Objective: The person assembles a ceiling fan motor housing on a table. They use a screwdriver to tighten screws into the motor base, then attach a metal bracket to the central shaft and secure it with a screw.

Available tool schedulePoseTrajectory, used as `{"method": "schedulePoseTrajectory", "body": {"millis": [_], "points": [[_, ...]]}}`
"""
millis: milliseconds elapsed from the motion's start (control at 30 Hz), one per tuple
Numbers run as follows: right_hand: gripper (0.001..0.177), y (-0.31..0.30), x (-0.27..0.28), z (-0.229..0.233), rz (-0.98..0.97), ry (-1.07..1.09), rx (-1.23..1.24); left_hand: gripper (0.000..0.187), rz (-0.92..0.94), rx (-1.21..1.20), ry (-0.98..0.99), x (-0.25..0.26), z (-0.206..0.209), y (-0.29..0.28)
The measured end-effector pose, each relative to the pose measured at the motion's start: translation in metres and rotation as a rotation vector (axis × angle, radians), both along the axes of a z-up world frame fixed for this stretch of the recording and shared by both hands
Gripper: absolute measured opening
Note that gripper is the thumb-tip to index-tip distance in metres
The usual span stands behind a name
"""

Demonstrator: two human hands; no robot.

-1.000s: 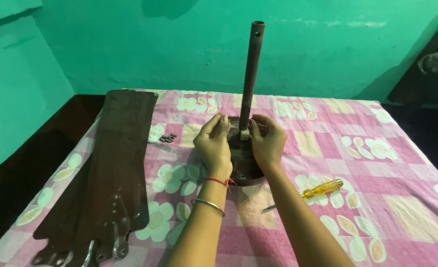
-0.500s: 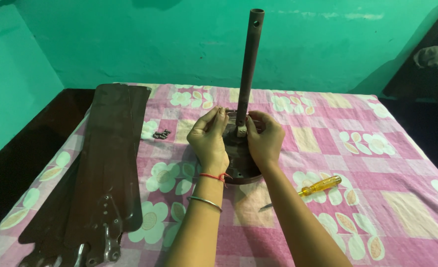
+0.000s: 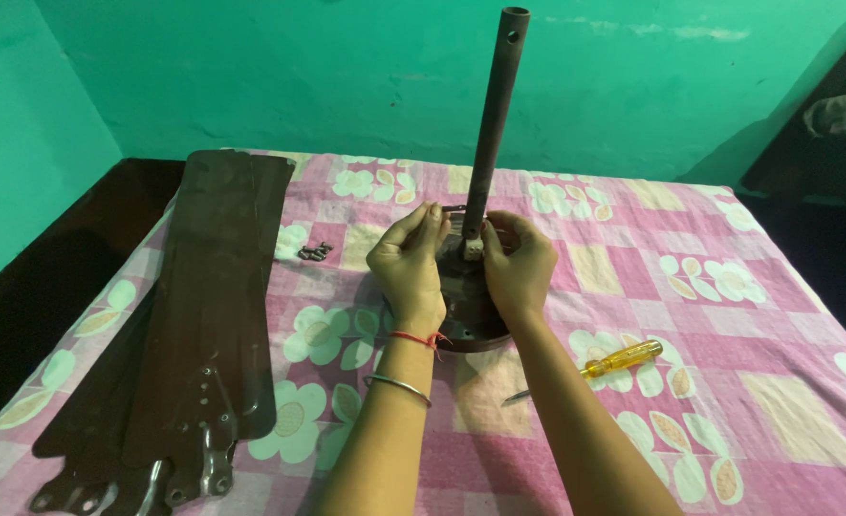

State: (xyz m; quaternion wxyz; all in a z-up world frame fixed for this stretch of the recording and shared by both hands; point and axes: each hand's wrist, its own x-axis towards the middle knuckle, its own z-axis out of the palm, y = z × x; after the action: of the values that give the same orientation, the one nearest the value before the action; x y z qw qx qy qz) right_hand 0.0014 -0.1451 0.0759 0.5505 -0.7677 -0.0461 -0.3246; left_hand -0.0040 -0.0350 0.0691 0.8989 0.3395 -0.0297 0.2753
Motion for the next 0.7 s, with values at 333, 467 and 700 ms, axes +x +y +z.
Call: {"method": "schedulePoseTrajectory", "body": {"millis": [333, 467, 700], "points": [[0.018, -0.0008, 0.0015, -0.0017, -0.012, -0.018, -0.017, 0.016, -0.066, -0.033, -0.058, 0.0004, -0.0014, 0.006], [0.018, -0.0013, 0.0016, -0.0033, -0.006, -0.03, -0.022, 0.017, -0.042, -0.001, -0.019, 0.0001, -0.0007, 0.0035], [0.02, -0.0037, 0.0024, -0.0058, 0.06, -0.146, 0.032, 0.018, -0.036, 0.008, -0.013, 0.0003, -0.0003, 0.0022]]}}
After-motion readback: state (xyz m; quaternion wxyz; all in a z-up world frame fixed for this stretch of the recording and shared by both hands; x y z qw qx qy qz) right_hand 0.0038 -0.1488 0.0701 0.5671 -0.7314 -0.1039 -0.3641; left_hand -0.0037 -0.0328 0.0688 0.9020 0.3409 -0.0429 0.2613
